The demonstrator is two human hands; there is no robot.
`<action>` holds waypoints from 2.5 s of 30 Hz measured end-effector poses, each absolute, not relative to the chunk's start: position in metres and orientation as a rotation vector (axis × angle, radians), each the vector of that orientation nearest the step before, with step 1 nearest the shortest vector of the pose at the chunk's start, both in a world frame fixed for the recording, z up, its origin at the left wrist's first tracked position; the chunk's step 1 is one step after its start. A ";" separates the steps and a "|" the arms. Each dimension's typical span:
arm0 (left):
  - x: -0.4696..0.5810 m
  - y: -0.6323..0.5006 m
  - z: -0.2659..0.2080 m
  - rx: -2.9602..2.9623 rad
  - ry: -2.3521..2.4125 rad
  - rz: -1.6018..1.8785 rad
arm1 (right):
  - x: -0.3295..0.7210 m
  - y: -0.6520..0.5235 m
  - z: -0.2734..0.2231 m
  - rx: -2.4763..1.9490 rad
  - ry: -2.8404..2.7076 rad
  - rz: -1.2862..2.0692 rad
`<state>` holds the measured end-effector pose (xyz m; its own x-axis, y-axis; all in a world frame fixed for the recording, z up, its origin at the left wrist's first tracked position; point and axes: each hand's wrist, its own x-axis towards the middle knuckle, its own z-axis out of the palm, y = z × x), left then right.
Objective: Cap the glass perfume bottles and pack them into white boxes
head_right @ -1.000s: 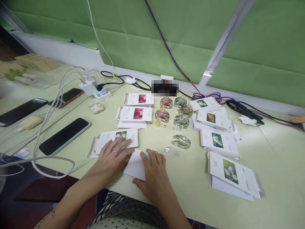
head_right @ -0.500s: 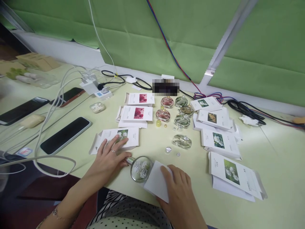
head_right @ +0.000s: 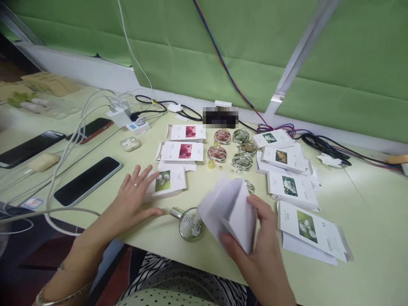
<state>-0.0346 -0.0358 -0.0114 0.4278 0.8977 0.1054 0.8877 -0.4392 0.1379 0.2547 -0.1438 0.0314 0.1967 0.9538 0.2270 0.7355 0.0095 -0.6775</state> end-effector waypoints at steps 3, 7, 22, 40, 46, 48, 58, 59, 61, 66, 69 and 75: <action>-0.041 -0.021 -0.008 2.532 1.719 0.128 | 0.226 -0.110 0.038 -1.669 -1.732 0.373; -0.041 -0.024 0.007 2.473 1.849 0.109 | 0.204 -0.071 0.047 -1.525 -1.997 0.301; -0.042 -0.041 0.036 2.224 2.118 0.664 | 0.137 -0.016 0.004 -1.349 -2.725 0.486; -0.038 -0.044 -0.017 2.548 1.835 0.022 | 0.176 -0.078 0.034 -1.476 -2.487 0.508; -0.036 -0.026 -0.026 2.419 1.831 -0.084 | 0.168 -0.091 0.019 -1.446 -2.425 0.562; -0.040 -0.025 -0.027 2.416 1.781 -0.080 | 0.168 -0.095 0.010 -1.471 -2.434 0.519; -0.059 -0.035 -0.024 2.349 1.934 -0.181 | 0.175 -0.116 -0.031 -1.422 -2.219 0.480; -0.059 -0.035 -0.024 2.384 1.957 -0.128 | 0.176 -0.118 -0.034 -1.393 -2.146 0.467; -0.055 -0.035 -0.021 2.485 1.943 0.042 | 0.180 -0.122 -0.040 -1.336 -2.011 0.444; -0.015 -0.047 0.002 2.502 1.410 0.464 | 0.192 -0.136 -0.048 -1.272 -1.763 0.586; 0.015 -0.058 0.007 2.365 0.927 0.321 | 0.203 -0.139 -0.049 -1.279 -1.648 0.690; 0.043 -0.062 -0.011 2.145 0.869 0.372 | 0.212 -0.133 -0.036 -1.420 -1.715 0.577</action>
